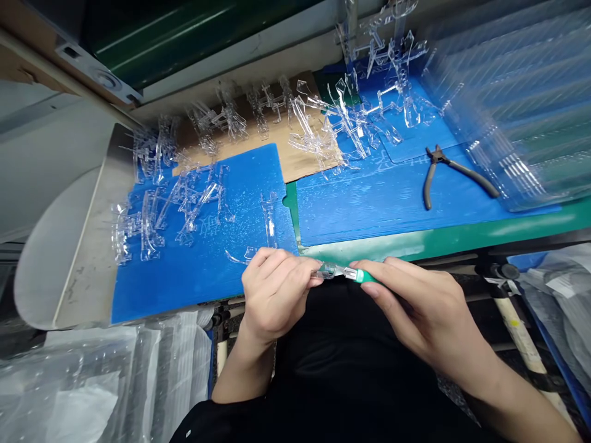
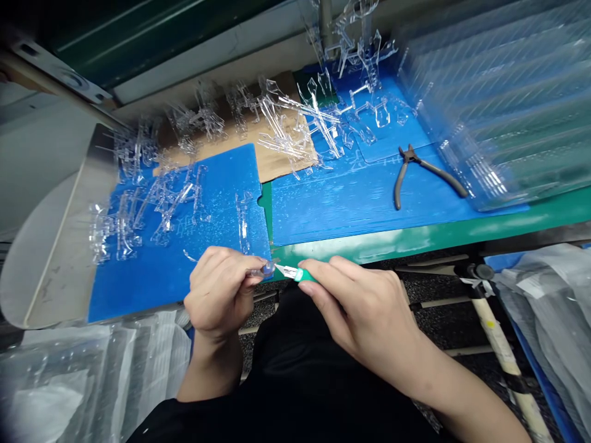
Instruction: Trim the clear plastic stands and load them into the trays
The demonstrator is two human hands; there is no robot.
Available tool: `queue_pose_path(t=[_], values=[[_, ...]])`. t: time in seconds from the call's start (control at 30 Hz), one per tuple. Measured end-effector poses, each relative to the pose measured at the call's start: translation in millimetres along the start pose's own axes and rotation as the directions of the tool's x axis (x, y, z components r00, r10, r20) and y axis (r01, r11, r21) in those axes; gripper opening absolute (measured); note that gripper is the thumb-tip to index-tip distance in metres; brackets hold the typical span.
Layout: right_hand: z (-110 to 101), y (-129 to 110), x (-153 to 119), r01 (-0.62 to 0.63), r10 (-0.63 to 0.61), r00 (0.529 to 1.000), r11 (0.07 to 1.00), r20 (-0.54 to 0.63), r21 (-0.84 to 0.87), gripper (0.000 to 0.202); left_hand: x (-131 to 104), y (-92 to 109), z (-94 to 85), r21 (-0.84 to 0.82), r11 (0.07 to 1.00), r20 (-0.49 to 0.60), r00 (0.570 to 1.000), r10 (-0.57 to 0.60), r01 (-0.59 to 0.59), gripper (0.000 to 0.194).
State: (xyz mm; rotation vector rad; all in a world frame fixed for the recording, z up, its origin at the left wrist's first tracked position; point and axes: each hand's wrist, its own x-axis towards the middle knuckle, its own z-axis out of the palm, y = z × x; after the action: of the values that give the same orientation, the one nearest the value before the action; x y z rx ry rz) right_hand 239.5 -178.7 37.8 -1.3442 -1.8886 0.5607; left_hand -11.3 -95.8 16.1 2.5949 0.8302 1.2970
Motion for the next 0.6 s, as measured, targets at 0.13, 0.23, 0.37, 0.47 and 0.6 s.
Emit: queue_pose_path(t=[0.13, 0.23, 0.37, 0.47, 0.6], values=[[7.9, 13.0, 5.0, 0.006, -0.009, 0.998, 0.999, -0.066, -0.036, 0.023, 3.1, 8.0, 1.9, -0.082, 0.996, 0.036, 0.999, -0.014, 0.017, 0.010], [11.6, 22.1, 10.5, -0.004, -0.006, 0.986, 0.998, -0.169, -0.057, 0.021, 1.0, 15.6, 5.2, -0.173, 0.983, 0.070, 0.996, -0.052, 0.064, 0.011], [10.7, 23.5, 13.1, -0.017, 0.020, 0.983, 1.000, -0.180, 0.019, 0.022, -0.9, 18.2, 6.3, -0.237, 0.967, 0.085, 0.994, -0.074, 0.092, 0.013], [5.6, 19.4, 14.0, -0.064, 0.083, 0.977, 0.993, -0.199, 0.097, 0.021, 5.2, 19.1, 4.8, -0.233, 0.970, 0.134, 0.990, -0.045, 0.075, 0.009], [-0.6, 12.3, 20.7, -0.219, 0.276, 0.951, 0.922, -0.142, 0.320, 0.011, 20.0, 31.8, 11.8, -0.114, 0.990, 0.266, 0.958, 0.105, -0.077, 0.030]])
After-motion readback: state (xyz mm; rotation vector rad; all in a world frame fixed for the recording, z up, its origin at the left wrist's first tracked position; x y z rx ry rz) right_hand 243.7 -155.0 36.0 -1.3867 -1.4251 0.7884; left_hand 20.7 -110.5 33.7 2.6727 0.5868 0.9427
